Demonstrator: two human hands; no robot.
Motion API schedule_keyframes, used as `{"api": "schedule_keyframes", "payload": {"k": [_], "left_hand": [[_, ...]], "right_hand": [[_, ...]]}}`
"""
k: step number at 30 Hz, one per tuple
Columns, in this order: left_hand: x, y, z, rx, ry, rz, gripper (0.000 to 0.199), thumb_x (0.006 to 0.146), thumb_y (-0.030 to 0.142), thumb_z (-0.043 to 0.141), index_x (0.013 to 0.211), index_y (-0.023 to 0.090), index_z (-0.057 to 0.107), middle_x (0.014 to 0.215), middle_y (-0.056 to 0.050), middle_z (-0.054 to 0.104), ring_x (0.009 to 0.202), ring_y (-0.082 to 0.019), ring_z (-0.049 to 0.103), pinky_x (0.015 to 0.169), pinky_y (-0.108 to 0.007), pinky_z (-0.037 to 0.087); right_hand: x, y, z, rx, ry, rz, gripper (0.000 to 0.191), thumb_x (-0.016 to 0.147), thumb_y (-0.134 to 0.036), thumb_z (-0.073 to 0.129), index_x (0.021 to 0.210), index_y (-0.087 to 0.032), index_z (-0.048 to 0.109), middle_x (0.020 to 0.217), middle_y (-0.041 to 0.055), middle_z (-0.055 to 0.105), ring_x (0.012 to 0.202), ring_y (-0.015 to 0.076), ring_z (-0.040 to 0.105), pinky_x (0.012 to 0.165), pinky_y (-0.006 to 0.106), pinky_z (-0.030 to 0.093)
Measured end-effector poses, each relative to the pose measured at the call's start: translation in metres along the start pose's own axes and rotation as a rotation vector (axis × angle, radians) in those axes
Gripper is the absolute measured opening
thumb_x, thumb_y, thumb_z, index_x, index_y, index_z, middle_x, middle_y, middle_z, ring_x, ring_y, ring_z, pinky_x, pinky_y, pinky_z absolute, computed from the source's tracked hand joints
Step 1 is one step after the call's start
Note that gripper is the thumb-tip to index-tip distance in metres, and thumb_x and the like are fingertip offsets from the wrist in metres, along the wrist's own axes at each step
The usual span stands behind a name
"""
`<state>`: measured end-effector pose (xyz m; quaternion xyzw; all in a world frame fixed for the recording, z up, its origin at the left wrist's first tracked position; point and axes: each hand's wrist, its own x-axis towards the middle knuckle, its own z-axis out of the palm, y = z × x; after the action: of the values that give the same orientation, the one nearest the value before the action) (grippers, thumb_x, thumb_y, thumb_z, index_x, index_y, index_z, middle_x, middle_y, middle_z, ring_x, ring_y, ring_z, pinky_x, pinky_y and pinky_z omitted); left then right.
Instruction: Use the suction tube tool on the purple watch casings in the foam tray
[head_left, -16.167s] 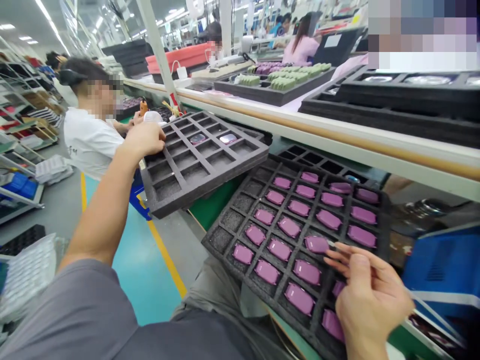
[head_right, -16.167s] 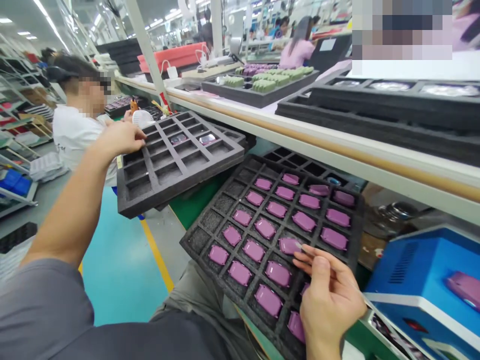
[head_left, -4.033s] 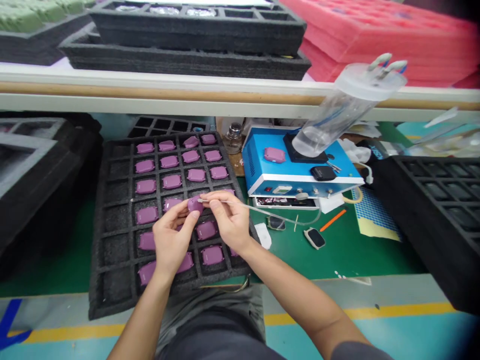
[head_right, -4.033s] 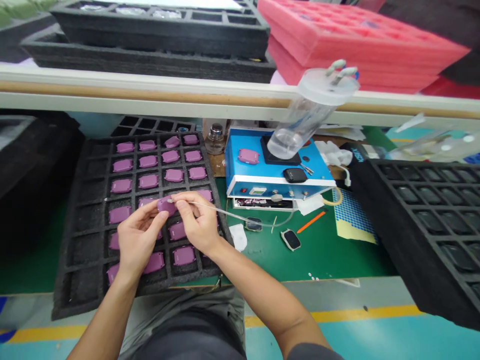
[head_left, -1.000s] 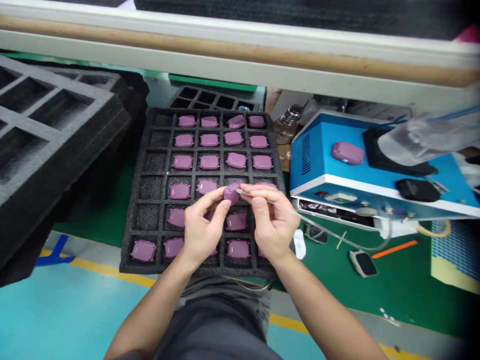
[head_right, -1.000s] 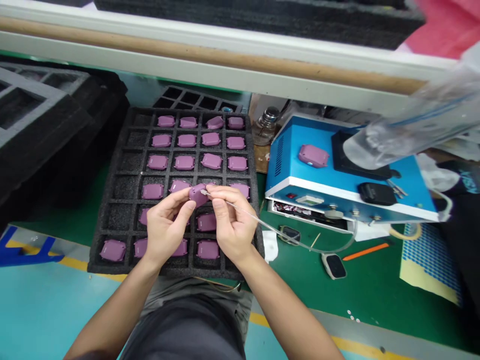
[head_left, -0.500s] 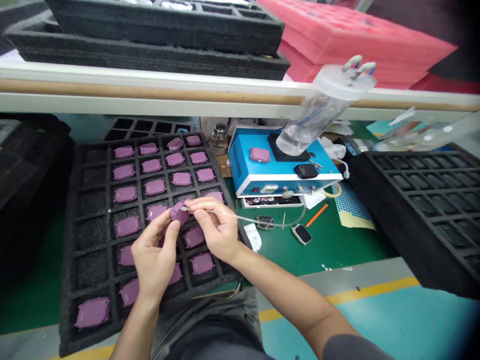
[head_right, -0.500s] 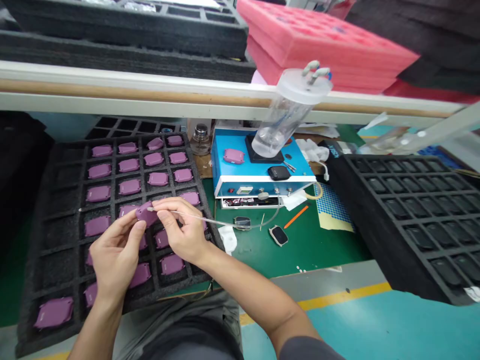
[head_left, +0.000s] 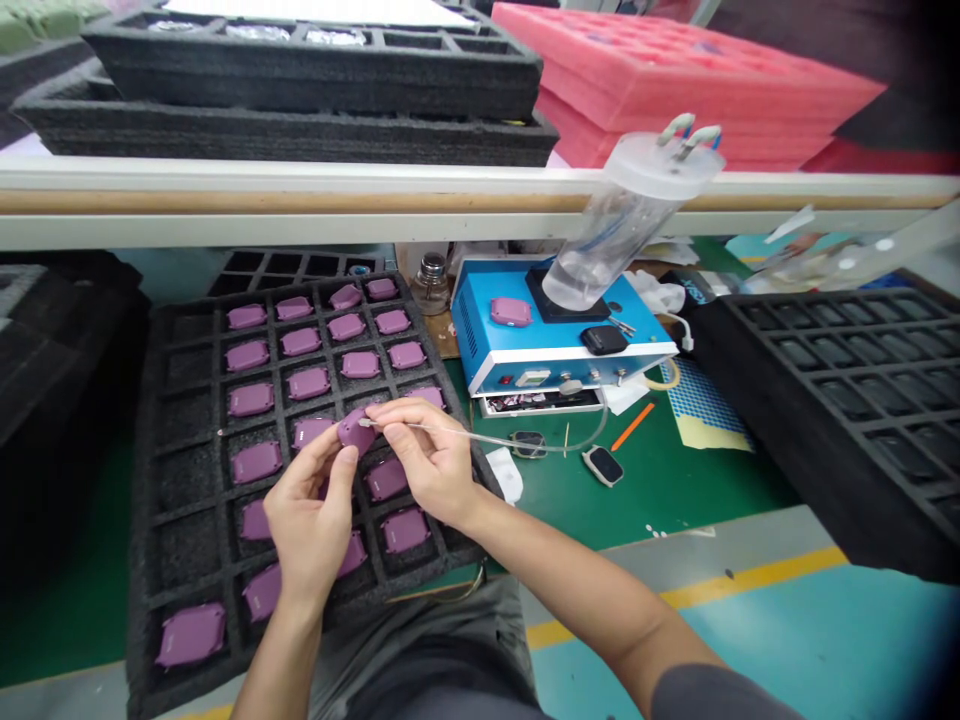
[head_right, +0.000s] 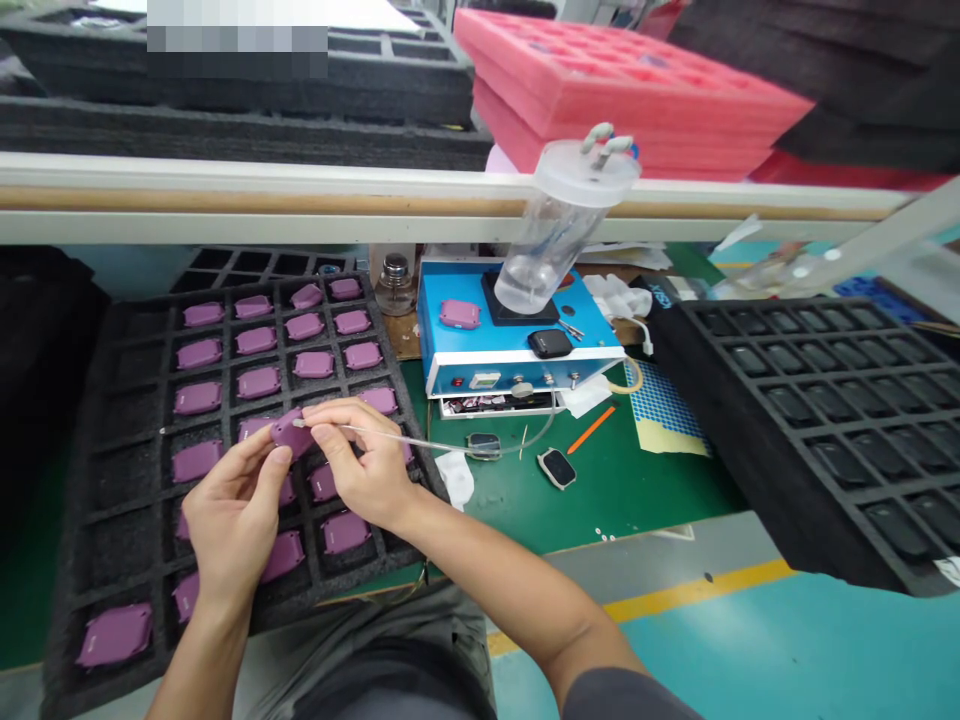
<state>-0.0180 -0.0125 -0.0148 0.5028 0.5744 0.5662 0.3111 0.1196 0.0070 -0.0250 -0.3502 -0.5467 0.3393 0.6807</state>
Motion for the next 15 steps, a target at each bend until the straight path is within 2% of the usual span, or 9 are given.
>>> {"api": "schedule_keyframes", "payload": {"k": [8,15], "left_hand": [[-0.0003,0.0008,-0.0003,0.003,-0.009,-0.003,0.041,0.084,0.042,0.081,0.113,0.013,0.081,0.105,-0.011,0.084,0.092,-0.024,0.081,0.091,-0.036,0.065],[-0.0003,0.0024,-0.0006,0.005,-0.015,-0.005,0.04,0.084,0.041,0.081,0.113,0.013,0.081,0.105,-0.011,0.083,0.092,-0.023,0.08,0.09,-0.034,0.065]], "right_hand": [[0.0002,-0.0007,0.0003,0.005,-0.002,0.032,0.018,0.103,-0.037,0.063,0.099,-0.025,0.076,0.105,0.0075,0.08,0.101,0.0202,0.077,0.095,0.039,0.065],[0.0008,-0.0022,0.0,-0.027,-0.006,0.042,0.019,0.103,-0.039,0.062,0.098,-0.026,0.076,0.105,0.0067,0.08,0.101,0.0204,0.077,0.095,0.04,0.065]]}}
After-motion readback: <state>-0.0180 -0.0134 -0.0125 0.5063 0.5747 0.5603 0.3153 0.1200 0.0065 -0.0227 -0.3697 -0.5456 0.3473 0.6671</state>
